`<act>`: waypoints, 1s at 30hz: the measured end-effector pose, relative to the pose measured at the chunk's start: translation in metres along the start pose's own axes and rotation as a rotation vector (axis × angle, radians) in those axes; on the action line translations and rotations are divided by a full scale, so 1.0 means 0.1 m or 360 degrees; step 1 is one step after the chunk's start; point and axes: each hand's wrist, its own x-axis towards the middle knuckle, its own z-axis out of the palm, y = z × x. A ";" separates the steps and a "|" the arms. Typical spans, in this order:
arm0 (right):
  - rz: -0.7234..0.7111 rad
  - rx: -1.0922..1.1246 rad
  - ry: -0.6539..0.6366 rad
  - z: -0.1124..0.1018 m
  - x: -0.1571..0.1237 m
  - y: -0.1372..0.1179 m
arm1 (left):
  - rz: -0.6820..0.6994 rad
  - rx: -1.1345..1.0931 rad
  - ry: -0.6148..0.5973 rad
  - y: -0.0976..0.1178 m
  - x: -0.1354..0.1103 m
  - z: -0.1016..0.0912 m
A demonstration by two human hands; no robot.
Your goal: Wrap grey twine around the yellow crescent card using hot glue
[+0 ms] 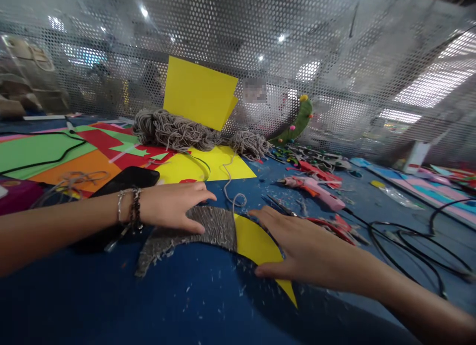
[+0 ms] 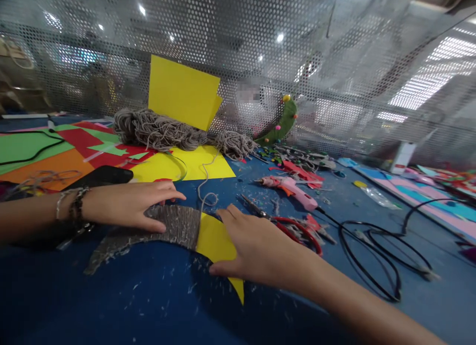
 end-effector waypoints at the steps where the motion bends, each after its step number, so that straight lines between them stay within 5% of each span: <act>1: -0.0003 0.0033 -0.0014 0.00 0.00 -0.01 | 0.0000 0.0015 -0.0006 0.01 -0.01 0.02; 6: -0.0026 0.0225 0.0086 -0.02 0.01 0.05 | 0.0010 0.0006 0.0061 0.03 -0.03 0.03; 12: -0.0025 0.0292 0.0351 -0.23 0.05 0.15 | 0.0113 -0.0024 0.0234 0.09 0.00 -0.21; 19: -0.0185 0.0208 0.1102 -0.43 -0.10 0.15 | 0.0537 0.0372 0.0721 0.26 -0.02 -0.51; 23: -0.0535 -0.0293 0.1314 -0.29 -0.09 0.21 | 0.0808 0.0903 0.0862 0.31 -0.03 -0.37; 30: -0.0929 -0.0716 0.1029 0.11 0.11 0.22 | 0.1142 0.1098 0.0591 0.25 -0.19 0.17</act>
